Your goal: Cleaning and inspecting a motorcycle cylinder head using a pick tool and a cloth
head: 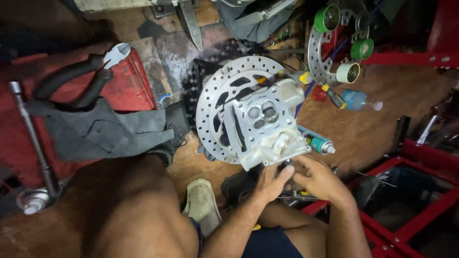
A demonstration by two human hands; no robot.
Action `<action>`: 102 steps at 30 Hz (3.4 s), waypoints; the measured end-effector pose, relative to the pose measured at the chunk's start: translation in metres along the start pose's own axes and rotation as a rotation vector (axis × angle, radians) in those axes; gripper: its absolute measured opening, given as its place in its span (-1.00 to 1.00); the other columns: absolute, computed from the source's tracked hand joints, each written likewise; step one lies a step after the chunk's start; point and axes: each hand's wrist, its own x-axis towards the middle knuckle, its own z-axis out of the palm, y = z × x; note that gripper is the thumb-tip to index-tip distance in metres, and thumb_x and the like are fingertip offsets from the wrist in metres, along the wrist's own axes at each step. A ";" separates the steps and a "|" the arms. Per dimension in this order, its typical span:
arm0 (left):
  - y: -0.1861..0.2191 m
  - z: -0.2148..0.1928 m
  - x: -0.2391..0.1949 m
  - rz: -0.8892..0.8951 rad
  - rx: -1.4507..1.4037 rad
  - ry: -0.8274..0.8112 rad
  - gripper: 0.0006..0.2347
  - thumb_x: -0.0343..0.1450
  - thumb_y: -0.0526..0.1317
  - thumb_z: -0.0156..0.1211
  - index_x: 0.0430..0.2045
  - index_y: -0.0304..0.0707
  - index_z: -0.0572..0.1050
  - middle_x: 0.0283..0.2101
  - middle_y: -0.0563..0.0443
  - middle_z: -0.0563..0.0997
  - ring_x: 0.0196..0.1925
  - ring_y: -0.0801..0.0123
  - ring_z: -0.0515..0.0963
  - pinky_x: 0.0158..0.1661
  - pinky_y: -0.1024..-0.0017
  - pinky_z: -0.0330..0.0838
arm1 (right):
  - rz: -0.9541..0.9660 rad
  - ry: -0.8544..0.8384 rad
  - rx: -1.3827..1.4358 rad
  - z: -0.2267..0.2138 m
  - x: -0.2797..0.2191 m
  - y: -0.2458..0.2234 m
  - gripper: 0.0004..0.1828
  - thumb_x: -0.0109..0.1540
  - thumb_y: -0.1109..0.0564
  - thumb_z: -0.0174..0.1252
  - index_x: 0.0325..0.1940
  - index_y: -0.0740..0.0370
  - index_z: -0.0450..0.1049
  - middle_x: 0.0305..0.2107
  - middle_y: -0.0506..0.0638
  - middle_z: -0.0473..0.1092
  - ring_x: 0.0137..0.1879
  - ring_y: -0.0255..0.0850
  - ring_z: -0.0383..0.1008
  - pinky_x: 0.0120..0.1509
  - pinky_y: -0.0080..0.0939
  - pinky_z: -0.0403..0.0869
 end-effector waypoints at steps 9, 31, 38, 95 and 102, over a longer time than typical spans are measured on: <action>0.036 -0.027 -0.002 -0.052 -0.013 -0.025 -0.33 0.37 0.21 0.19 0.11 -0.53 0.45 0.13 -0.48 0.54 0.23 -0.18 0.52 0.21 -0.03 0.40 | 0.218 -0.130 0.078 -0.001 0.016 0.013 -0.74 0.05 0.02 0.44 -0.26 0.17 0.68 -0.44 0.11 0.66 -0.24 -0.02 0.68 -0.15 0.00 0.59; 0.044 -0.014 -0.012 0.579 0.108 0.436 -0.70 0.44 -0.16 0.28 -0.54 -0.56 0.58 -0.53 -0.32 0.61 -0.38 -0.16 0.69 -0.30 0.09 0.56 | 0.174 -0.156 0.160 -0.016 0.024 -0.001 -0.75 0.05 0.02 0.47 -0.33 0.22 0.68 -0.52 0.10 0.65 -0.39 -0.15 0.60 -0.24 -0.07 0.57; 0.038 -0.007 -0.008 0.588 0.187 0.460 -0.65 0.46 -0.21 0.23 -0.72 -0.54 0.53 -0.66 -0.42 0.51 -0.48 -0.30 0.61 -0.43 0.05 0.46 | 0.179 -0.144 0.136 -0.014 0.024 -0.004 -0.76 0.04 -0.01 0.48 -0.37 0.19 0.67 -0.58 0.08 0.64 -0.47 -0.18 0.56 -0.34 -0.06 0.54; -0.004 0.041 0.007 0.577 0.147 0.464 -0.66 0.59 -0.04 -0.09 0.07 -0.32 0.45 0.17 -0.18 0.52 0.27 0.14 0.49 0.37 0.16 0.32 | 0.130 -0.451 0.025 -0.013 0.029 0.022 -0.51 0.19 -0.50 -0.11 0.13 -0.65 0.51 -0.02 -0.64 0.61 0.15 -0.54 0.62 0.24 -0.38 0.52; -0.012 0.044 0.011 0.548 -0.122 0.390 -0.75 0.58 -0.10 -0.02 -0.05 -0.30 0.47 -0.02 -0.05 0.55 0.09 0.30 0.53 0.26 0.26 0.41 | 0.158 -0.461 0.000 -0.018 0.028 0.018 -0.43 0.16 -0.55 -0.17 0.24 -0.82 0.39 0.16 -0.54 0.49 0.33 -0.38 0.51 0.40 -0.26 0.46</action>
